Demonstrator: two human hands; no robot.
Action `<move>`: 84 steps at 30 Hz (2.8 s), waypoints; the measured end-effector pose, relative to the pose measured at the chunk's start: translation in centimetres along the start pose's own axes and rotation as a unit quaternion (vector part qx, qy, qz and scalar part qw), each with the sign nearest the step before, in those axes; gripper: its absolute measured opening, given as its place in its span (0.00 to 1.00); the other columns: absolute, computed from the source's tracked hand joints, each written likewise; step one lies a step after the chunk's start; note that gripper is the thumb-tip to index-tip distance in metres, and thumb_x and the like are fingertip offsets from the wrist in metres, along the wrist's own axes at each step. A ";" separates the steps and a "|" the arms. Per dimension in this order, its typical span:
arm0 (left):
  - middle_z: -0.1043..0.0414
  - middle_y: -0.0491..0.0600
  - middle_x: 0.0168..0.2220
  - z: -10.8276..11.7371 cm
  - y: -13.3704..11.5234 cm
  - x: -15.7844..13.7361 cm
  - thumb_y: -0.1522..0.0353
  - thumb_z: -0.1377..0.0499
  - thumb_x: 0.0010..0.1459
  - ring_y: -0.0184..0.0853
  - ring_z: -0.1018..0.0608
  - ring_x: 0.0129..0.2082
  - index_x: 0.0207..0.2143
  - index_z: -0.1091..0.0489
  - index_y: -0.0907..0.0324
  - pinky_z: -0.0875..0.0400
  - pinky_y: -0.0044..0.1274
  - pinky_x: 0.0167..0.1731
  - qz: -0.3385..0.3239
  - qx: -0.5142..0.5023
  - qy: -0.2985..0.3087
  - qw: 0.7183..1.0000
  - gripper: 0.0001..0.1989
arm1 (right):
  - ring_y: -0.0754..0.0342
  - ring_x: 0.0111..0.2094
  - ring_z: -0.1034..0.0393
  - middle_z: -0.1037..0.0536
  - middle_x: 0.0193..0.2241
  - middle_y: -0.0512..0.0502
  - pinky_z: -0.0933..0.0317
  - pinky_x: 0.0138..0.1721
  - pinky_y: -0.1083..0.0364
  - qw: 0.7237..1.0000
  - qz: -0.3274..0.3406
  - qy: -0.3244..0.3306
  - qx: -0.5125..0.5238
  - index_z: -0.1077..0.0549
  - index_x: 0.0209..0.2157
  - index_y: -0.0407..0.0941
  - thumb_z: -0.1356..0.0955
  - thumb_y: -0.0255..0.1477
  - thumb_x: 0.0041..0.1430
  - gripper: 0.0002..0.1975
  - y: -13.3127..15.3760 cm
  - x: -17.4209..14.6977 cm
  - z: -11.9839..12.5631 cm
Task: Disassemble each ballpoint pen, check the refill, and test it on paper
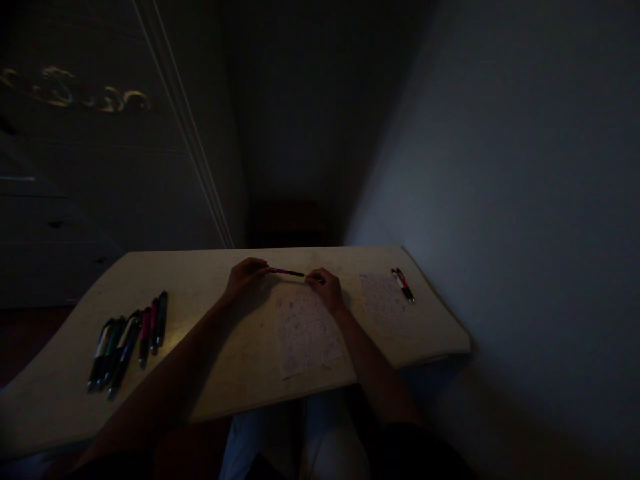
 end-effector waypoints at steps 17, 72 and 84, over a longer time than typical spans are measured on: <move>0.21 0.54 0.35 -0.4 -0.1 -0.3 0.53 0.31 0.45 0.42 0.20 0.37 0.35 0.25 0.60 0.25 0.32 0.40 0.005 0.000 0.015 1.000 0.21 | 0.51 0.32 0.27 0.21 0.29 0.46 0.33 0.36 0.54 1.000 0.010 -0.005 -0.008 0.24 0.29 0.44 0.27 0.40 0.48 0.13 0.1 -0.1 -0.3; 0.22 0.54 0.34 -1.4 -0.6 -0.6 0.48 0.36 0.49 0.42 0.22 0.36 0.34 0.25 0.60 0.28 0.32 0.40 -0.015 0.043 0.091 0.995 0.24 | 0.55 0.23 0.32 0.27 0.20 0.51 0.36 0.28 0.57 0.998 0.016 -0.058 0.021 0.27 0.28 0.45 0.29 0.41 0.51 0.13 0.4 0.0 0.5; 0.24 0.52 0.31 -2.1 -0.4 -1.0 0.50 0.42 0.58 0.39 0.23 0.33 0.40 0.25 0.60 0.28 0.30 0.38 -0.010 0.053 0.076 0.996 0.22 | 0.56 0.22 0.33 0.26 0.21 0.50 0.39 0.23 0.58 0.998 0.021 -0.058 0.016 0.26 0.29 0.44 0.29 0.43 0.52 0.15 0.3 -0.1 0.4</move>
Point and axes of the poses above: each hand's wrist, its own x-axis towards the middle knuckle, its own z-axis out of the back of the hand, y = z × x, the point moved 5 cm from there along x, towards the middle knuckle
